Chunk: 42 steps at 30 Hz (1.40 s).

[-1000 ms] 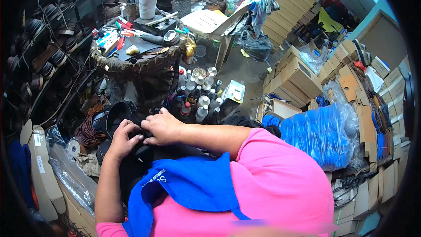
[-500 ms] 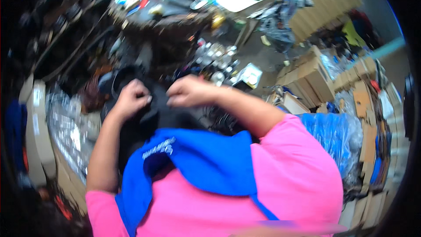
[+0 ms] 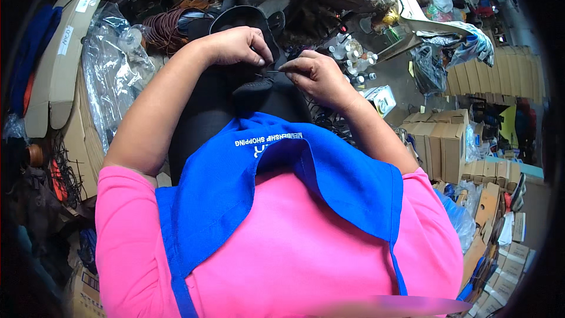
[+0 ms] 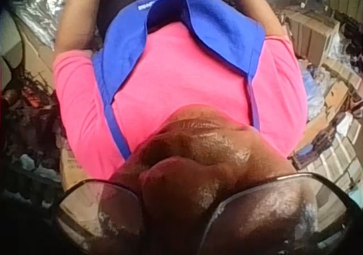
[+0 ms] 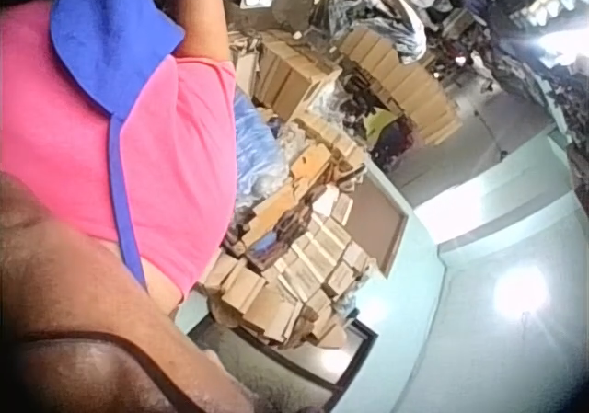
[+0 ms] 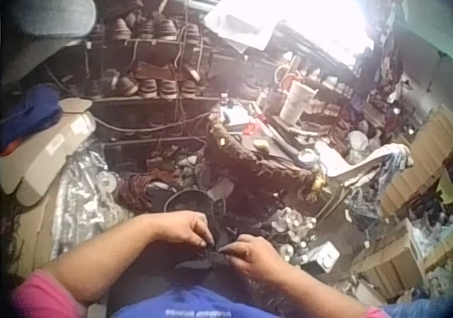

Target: Hand sewing or stitching a leather shoe upper component using a needle and thread.

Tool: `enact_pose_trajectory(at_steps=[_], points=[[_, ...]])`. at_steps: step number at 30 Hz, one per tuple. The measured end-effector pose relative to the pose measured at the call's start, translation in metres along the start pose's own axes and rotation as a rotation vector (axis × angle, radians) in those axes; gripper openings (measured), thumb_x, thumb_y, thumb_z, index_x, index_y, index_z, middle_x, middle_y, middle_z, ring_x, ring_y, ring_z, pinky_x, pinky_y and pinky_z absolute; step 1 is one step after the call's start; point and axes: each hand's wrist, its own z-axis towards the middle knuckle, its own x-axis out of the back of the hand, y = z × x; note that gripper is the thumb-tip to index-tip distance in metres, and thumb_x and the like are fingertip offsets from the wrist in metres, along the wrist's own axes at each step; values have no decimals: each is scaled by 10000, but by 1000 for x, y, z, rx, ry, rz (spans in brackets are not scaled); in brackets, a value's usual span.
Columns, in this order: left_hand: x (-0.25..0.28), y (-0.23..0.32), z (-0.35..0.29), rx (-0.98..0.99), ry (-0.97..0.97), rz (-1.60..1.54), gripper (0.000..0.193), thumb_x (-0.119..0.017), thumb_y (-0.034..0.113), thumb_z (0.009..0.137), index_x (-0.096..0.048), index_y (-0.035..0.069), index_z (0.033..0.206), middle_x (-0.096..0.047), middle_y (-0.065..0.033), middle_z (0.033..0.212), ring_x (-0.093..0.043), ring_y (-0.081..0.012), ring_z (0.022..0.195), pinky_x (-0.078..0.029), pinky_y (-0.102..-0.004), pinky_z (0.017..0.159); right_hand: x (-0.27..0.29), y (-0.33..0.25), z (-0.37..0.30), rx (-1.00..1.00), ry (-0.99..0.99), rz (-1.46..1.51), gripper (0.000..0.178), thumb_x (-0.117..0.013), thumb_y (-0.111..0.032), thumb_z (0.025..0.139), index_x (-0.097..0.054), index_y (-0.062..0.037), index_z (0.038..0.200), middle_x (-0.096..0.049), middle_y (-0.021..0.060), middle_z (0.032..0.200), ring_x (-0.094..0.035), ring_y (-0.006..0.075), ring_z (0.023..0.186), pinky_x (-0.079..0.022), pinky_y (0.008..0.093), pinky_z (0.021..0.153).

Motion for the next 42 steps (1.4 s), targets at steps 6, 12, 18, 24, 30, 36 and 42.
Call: enact_pose_trajectory(at_steps=[6, 12, 18, 24, 30, 36, 42], points=[[2, -1, -1, -7, -32, -63, 259, -660, 97, 741, -703, 77, 996, -516, -48, 847, -520, -184, 877, -415, -285, 821, 4, -12, 6, -25, -50, -107, 157, -607, -81, 795, -687, -57, 927, -605, 118, 817, -618, 256, 777, -491, 336, 691], [2, -6, 2, -37, -31, -54, 264, -656, 85, 738, -703, 71, 997, -507, -45, 831, -509, -179, 850, -418, -285, 811, 0, 2, 11, -3, -60, -25, 182, -614, -82, 777, -684, -50, 942, -609, 117, 846, -623, 246, 769, -496, 331, 685], [1, -6, 1, -25, -27, -48, 254, -660, 87, 736, -707, 76, 985, -492, -32, 807, -500, -174, 853, -411, -281, 817, 6, -9, 24, -40, -185, -90, 198, -638, -70, 774, -684, -56, 966, -602, 87, 833, -617, 175, 769, -486, 294, 686], [0, -9, 0, -69, -28, 4, 312, -704, 98, 711, -694, 97, 1023, -481, -35, 871, -493, -184, 887, -409, -289, 827, 0, 16, 21, -77, -234, 148, 198, -662, -107, 804, -696, -93, 999, -559, 36, 836, -584, 120, 786, -474, 261, 666], [-2, -3, 0, -52, -12, 83, 375, -746, 99, 666, -692, 125, 1037, -488, -49, 907, -497, -212, 912, -414, -307, 841, -2, 40, 19, -219, -345, 415, 214, -659, -113, 830, -696, -113, 1040, -520, -17, 871, -547, 91, 786, -450, 231, 695], [-5, -8, 1, -44, 12, 73, 380, -750, 101, 659, -695, 135, 1033, -487, -51, 906, -498, -218, 911, -415, -313, 839, -18, 46, 19, -293, -304, 695, 209, -657, -75, 831, -681, -39, 1036, -640, 6, 927, -578, 83, 851, -457, 229, 762], [-7, -8, -3, -52, 33, 71, 365, -748, 96, 660, -700, 131, 1020, -484, -55, 910, -499, -220, 910, -415, -317, 836, -28, 47, 8, -225, -185, 685, 215, -655, -70, 827, -682, -42, 1038, -640, 5, 898, -581, 84, 832, -461, 234, 765]])
